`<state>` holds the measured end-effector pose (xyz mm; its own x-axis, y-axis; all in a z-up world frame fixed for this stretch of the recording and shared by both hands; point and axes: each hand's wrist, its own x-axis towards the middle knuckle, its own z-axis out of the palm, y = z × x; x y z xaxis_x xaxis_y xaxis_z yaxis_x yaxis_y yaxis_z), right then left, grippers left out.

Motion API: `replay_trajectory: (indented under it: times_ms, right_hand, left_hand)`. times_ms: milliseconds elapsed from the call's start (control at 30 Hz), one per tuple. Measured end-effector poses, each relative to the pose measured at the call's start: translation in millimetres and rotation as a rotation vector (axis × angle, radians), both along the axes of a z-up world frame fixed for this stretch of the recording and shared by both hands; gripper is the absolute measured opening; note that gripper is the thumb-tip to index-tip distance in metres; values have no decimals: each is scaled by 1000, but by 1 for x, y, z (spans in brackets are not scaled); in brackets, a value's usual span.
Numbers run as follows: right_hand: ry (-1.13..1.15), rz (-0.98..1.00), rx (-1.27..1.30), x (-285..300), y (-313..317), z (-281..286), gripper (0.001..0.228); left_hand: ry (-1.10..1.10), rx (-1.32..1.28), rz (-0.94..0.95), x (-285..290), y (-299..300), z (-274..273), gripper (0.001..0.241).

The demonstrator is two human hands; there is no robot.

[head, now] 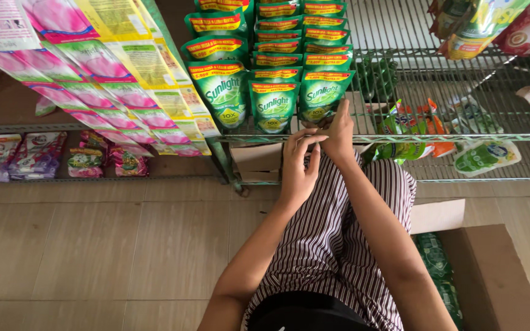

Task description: The person sits on the floor and repeatedly picks green Sunlight detergent sachets from a cardboard box, then places them upright on a wire shelf. The person handles the sachets one at a time and arranges them in neat rows on the shelf.

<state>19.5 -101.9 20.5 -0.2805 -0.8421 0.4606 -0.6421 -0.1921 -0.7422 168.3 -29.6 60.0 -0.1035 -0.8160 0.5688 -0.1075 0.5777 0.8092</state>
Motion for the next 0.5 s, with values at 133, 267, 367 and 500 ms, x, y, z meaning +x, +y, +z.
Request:
replay_trajectory:
  times_ms: [133, 267, 367, 500]
  right_hand:
    - [-2, 59, -73, -2, -3, -3, 63]
    - [-4, 63, -79, -4, -9, -13, 63]
    - [-34, 82, -53, -6, -16, -15, 64]
    - [-19, 88, -158, -3, -15, -14, 72]
  left_hand:
    - [39, 49, -36, -5, -2, 3, 25]
    - [-4, -41, 22, -8, -4, 3, 24]
    - [-1, -9, -9, -9, -5, 4, 23]
    - [-6, -10, -8, -10, -3, 1, 23]
